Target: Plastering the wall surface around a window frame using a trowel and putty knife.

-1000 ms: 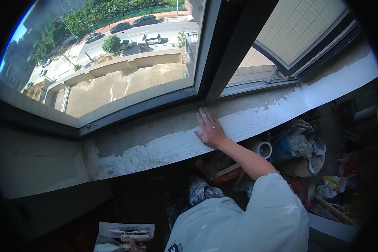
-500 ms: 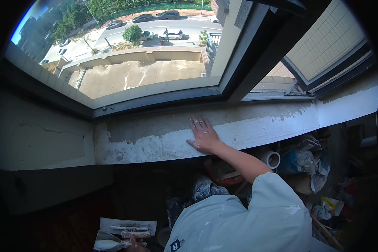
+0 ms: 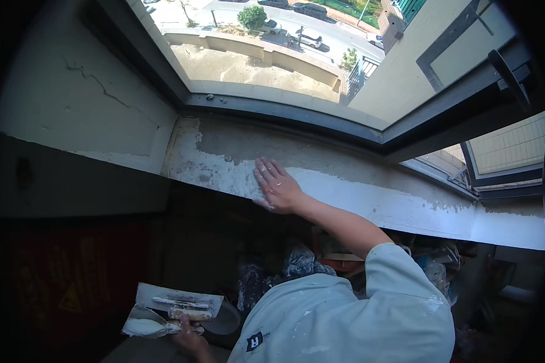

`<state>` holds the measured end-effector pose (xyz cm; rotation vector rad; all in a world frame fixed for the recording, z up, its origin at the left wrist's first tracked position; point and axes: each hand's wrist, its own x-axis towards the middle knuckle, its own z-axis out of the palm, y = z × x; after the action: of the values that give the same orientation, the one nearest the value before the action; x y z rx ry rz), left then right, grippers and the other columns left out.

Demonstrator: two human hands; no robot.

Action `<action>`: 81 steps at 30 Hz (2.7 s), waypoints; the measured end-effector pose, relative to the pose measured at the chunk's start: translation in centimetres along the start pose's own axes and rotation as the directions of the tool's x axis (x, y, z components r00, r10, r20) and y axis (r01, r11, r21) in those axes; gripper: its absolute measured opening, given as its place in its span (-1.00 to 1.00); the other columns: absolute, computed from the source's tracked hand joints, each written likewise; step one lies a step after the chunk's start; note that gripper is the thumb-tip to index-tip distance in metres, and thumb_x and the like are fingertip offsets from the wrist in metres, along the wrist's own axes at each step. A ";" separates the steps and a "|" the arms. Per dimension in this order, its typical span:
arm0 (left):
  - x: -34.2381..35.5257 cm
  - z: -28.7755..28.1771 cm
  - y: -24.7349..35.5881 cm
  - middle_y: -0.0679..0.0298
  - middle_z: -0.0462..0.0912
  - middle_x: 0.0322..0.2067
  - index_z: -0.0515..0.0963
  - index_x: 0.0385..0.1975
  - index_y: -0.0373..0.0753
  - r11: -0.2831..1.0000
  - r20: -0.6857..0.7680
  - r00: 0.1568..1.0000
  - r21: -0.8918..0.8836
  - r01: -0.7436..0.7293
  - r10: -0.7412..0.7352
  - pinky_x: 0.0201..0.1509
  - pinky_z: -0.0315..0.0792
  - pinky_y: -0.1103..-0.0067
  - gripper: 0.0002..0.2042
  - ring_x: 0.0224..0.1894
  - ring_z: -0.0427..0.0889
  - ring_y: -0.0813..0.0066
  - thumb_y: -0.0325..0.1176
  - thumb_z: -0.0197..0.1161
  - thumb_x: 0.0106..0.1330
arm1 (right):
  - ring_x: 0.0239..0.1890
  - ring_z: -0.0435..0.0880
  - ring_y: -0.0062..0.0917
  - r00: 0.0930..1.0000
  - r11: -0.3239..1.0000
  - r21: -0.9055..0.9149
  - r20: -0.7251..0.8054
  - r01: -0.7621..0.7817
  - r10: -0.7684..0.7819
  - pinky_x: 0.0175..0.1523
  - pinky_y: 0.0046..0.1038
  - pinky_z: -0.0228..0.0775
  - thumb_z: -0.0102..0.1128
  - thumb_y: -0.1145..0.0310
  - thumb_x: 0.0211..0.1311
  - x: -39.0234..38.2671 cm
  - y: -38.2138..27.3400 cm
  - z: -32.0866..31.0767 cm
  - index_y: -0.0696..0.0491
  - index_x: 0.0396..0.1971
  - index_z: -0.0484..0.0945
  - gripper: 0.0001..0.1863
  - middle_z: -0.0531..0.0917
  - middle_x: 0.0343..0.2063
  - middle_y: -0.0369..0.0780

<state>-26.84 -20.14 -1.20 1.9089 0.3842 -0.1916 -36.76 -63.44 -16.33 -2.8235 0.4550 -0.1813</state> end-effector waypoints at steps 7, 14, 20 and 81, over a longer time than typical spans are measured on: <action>-1.6 -3.2 -2.0 0.10 0.64 -0.23 0.45 0.05 -0.40 1.000 -0.106 0.994 -0.029 -0.004 0.001 -0.56 0.40 0.71 -0.70 -0.55 0.53 0.56 -0.55 0.21 0.34 | 0.51 0.08 0.05 0.986 0.992 0.000 -0.113 0.124 -0.123 0.57 -0.05 -0.20 -0.03 -0.06 0.40 1.4 0.2 -1.6 0.38 0.34 0.25 -0.19 0.19 0.44 0.16; 0.4 -4.3 -3.8 0.09 0.64 -0.25 0.44 0.06 -0.40 0.998 -0.127 0.991 -0.052 0.036 -0.042 -0.58 0.40 0.71 -0.68 -0.58 0.52 0.56 -0.58 0.22 0.32 | 0.53 0.06 0.01 0.925 0.901 0.254 0.052 0.352 -0.376 0.59 -0.07 -0.22 -0.05 -0.09 0.41 3.9 -8.9 0.9 0.31 0.39 0.20 -0.18 0.16 0.45 0.15; 0.9 -5.6 -5.1 0.12 0.62 -0.30 0.42 0.07 -0.41 0.995 -0.170 0.981 -0.068 0.077 -0.088 -0.58 0.40 0.70 -0.67 -0.60 0.50 0.56 -0.60 0.22 0.32 | 0.51 0.12 0.00 0.987 0.969 -0.194 -0.087 -0.152 0.137 0.58 -0.12 -0.16 -0.02 -0.07 0.39 3.2 1.3 -1.5 0.40 0.33 0.22 -0.17 0.22 0.43 0.14; 9.8 2.4 1.6 0.07 0.69 -0.29 0.55 -0.04 -0.47 0.998 0.390 0.919 0.002 -0.064 0.058 -0.50 0.50 0.65 -0.71 -0.49 0.60 0.47 -0.62 0.35 0.24 | -0.27 0.74 -0.17 0.680 0.968 0.174 0.734 -0.179 -0.007 -0.15 -0.24 0.58 0.19 0.18 0.27 -7.5 -12.5 2.5 0.11 -0.03 0.67 -0.61 0.78 -0.27 -0.14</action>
<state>-16.95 -21.24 -3.75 1.8397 0.0529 -0.5257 -39.76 -48.96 -15.74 -2.3537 0.3368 0.8452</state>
